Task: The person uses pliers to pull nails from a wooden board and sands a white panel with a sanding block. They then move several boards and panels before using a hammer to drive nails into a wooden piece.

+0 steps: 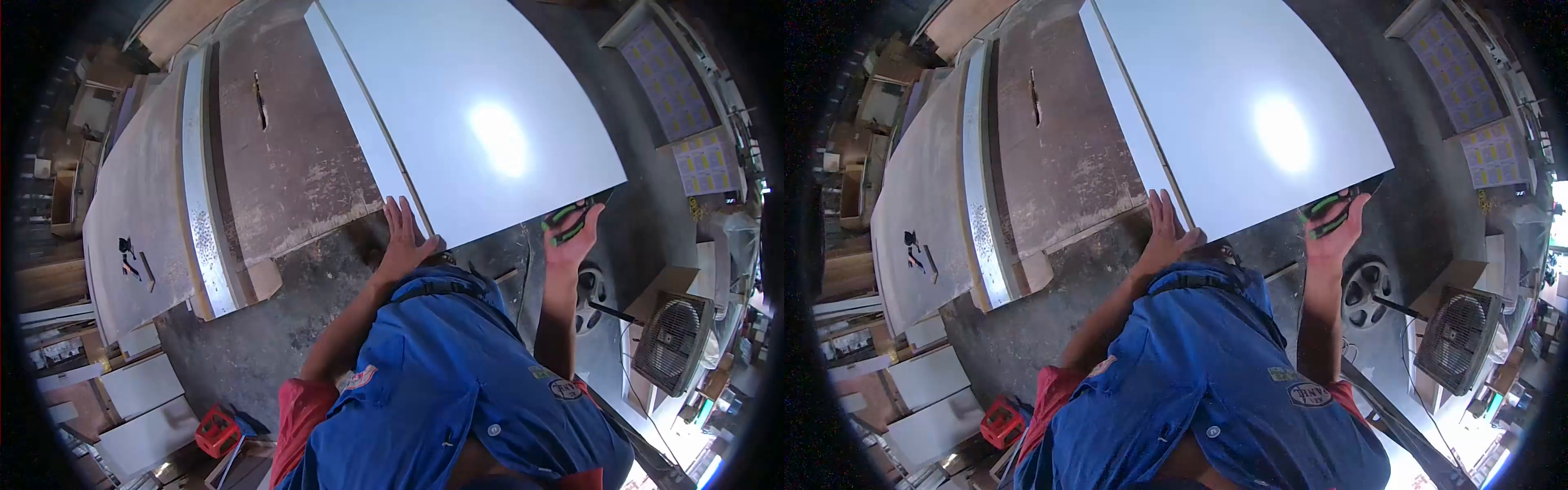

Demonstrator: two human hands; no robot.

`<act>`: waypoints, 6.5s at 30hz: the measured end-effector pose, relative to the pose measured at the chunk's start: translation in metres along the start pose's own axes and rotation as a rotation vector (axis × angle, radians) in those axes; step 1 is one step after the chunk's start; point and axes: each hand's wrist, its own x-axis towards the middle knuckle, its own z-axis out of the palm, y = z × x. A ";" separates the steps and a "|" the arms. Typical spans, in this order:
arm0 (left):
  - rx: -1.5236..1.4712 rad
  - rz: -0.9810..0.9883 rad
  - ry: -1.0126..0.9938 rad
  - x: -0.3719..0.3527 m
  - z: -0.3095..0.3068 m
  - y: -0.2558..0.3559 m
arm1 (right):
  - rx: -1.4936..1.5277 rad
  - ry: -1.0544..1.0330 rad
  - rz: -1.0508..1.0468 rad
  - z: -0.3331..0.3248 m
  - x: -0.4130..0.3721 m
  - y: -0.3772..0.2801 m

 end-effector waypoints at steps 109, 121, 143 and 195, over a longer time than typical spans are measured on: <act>-0.739 -0.368 0.478 -0.477 -0.877 -0.666 | -1.749 0.430 0.183 0.586 -0.603 0.959; 0.723 -0.466 0.481 -0.291 -0.661 -0.620 | -1.554 0.862 0.081 0.463 -0.707 0.802; -0.493 0.340 0.412 -0.065 -0.409 -0.243 | -1.429 1.236 0.142 0.253 -0.579 0.502; 0.395 1.079 -0.918 0.105 -0.071 -0.039 | -1.476 0.654 0.197 0.044 -0.163 0.189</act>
